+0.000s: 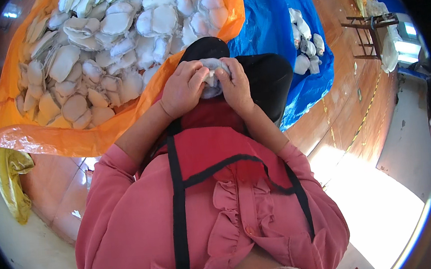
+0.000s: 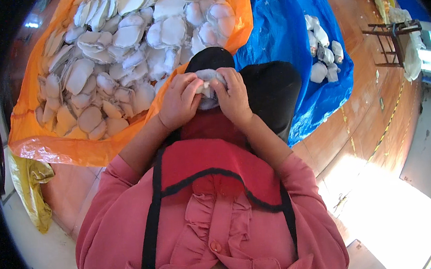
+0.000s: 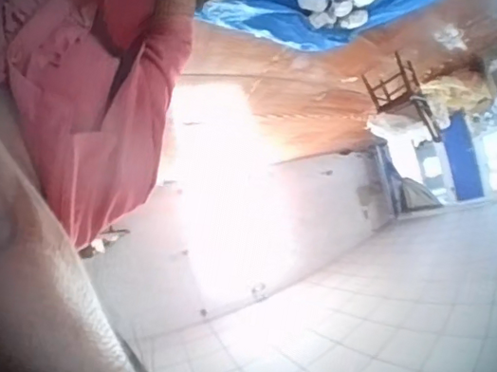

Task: The person sits on the floor and repeatedly stuffs white fabric pieces into a sock, compressing the bundle with both hands. The workspace includes large orange and blue sacks filled with similar white items.

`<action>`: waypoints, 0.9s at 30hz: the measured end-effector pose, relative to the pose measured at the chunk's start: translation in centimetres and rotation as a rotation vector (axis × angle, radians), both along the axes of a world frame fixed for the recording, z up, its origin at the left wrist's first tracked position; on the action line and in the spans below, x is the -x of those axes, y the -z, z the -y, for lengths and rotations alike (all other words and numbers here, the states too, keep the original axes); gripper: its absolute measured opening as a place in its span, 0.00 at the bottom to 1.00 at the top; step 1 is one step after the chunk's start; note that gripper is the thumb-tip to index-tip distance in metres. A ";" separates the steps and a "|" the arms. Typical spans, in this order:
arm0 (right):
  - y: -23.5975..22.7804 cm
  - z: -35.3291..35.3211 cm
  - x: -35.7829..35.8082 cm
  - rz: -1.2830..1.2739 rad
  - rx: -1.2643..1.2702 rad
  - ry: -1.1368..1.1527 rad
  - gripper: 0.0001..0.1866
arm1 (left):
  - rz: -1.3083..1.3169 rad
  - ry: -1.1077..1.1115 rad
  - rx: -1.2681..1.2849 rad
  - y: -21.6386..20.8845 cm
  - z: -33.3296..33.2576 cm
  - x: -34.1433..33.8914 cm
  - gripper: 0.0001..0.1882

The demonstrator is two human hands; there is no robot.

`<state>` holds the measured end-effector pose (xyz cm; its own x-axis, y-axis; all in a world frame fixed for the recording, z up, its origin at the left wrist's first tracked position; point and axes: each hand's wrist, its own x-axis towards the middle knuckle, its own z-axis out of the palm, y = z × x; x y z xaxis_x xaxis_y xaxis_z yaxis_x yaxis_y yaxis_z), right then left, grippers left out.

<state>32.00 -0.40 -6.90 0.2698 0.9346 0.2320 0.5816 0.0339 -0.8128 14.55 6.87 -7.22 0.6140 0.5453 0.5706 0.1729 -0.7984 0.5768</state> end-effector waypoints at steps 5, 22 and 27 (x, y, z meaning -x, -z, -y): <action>-0.2 0.4 -0.2 -0.166 0.074 0.036 0.09 | 0.009 0.055 -0.096 0.9 0.4 0.3 0.20; 0.6 0.4 0.2 -1.297 0.185 0.183 0.17 | 0.000 0.123 -0.088 0.8 -0.2 0.4 0.11; -1.4 0.5 -2.4 -0.586 0.281 -0.206 0.22 | 0.010 0.200 -0.172 -0.4 -0.7 -0.2 0.12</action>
<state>34.41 -0.90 -5.47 0.0866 0.9838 -0.1573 0.0474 -0.1617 -0.9857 14.77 7.56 -6.80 0.6935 0.3083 0.6512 -0.0030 -0.9026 0.4305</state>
